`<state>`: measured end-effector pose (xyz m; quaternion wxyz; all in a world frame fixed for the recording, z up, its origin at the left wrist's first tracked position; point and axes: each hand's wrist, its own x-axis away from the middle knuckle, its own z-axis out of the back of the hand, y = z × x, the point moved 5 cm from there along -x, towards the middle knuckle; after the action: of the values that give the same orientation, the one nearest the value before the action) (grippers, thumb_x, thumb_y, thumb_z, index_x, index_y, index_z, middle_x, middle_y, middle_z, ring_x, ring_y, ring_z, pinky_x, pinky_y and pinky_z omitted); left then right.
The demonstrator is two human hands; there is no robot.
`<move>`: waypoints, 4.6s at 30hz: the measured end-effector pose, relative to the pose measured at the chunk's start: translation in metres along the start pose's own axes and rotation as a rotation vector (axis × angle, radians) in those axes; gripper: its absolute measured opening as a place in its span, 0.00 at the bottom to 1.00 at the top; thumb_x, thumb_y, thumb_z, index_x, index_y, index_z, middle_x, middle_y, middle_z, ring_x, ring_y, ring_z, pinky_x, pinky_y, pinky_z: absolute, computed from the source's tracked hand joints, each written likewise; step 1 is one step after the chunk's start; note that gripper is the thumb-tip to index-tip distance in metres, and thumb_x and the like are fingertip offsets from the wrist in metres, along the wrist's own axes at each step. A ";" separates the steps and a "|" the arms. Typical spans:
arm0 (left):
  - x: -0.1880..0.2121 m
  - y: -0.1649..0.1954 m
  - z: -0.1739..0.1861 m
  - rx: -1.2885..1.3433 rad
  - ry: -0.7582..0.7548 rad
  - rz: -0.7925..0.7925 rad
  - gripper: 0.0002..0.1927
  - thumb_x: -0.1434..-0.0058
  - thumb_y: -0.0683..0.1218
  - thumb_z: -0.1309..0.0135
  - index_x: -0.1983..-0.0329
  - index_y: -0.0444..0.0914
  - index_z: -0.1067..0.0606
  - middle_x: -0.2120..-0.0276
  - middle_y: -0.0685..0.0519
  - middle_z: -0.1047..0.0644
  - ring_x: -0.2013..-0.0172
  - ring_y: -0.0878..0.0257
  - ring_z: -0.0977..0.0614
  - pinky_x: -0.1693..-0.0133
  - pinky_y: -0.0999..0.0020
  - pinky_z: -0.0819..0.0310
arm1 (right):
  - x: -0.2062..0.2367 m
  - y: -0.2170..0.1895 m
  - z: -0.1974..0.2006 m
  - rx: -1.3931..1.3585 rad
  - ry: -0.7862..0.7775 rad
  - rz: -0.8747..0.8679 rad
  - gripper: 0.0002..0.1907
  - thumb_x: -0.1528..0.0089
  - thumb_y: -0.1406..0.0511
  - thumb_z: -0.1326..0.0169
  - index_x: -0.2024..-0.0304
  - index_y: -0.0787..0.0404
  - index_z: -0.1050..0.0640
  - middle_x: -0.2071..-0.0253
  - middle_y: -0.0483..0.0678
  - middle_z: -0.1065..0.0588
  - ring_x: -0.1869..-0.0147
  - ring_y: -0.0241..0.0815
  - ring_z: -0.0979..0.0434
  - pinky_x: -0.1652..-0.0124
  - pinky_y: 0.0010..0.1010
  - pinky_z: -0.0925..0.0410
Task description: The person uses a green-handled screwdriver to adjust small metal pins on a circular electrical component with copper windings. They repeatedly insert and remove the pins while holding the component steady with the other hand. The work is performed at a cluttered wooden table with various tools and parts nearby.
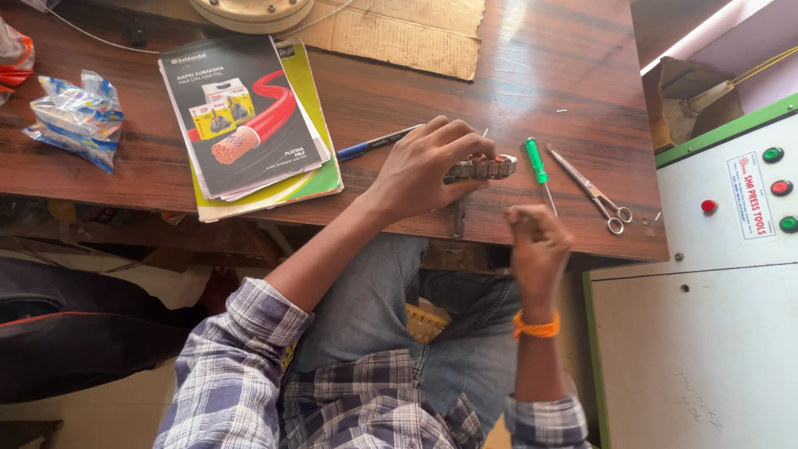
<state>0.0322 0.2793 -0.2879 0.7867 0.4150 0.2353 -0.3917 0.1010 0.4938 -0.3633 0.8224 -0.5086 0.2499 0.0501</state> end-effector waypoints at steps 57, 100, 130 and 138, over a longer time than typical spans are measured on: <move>-0.008 0.007 -0.002 0.001 0.015 0.046 0.24 0.47 0.55 0.31 0.49 0.47 0.23 0.57 0.58 0.20 0.55 0.61 0.23 0.54 0.59 0.27 | 0.006 -0.003 -0.005 0.122 0.035 -0.041 0.06 0.32 0.69 0.40 0.64 0.64 0.21 0.73 0.35 0.30 0.71 0.22 0.38 0.71 0.19 0.43; -0.029 -0.024 0.011 0.618 -0.182 0.180 0.49 0.33 0.41 0.36 0.18 0.50 0.52 0.52 0.54 0.15 0.60 0.68 0.15 0.62 0.73 0.28 | -0.066 -0.100 -0.034 0.242 -0.188 0.284 0.05 0.36 0.69 0.33 0.62 0.62 0.18 0.71 0.41 0.28 0.70 0.27 0.36 0.69 0.26 0.41; 0.018 -0.022 -0.007 -0.004 0.061 0.022 0.22 0.45 0.54 0.31 0.51 0.47 0.25 0.57 0.65 0.17 0.63 0.61 0.26 0.56 0.62 0.27 | -0.078 -0.084 -0.014 0.270 -0.141 0.242 0.04 0.35 0.73 0.34 0.61 0.65 0.17 0.72 0.42 0.24 0.73 0.25 0.37 0.73 0.23 0.44; 0.025 -0.014 -0.015 0.052 0.078 0.194 0.25 0.46 0.60 0.28 0.52 0.48 0.25 0.61 0.63 0.20 0.61 0.59 0.28 0.55 0.61 0.31 | -0.028 -0.047 0.004 0.024 -0.160 -0.011 0.01 0.35 0.74 0.38 0.61 0.66 0.18 0.69 0.40 0.22 0.70 0.21 0.33 0.71 0.17 0.40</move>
<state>0.0346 0.2759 -0.3202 0.8000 0.4712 0.2144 -0.3034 0.0934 0.4800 -0.3109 0.8462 -0.4943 0.1810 0.0832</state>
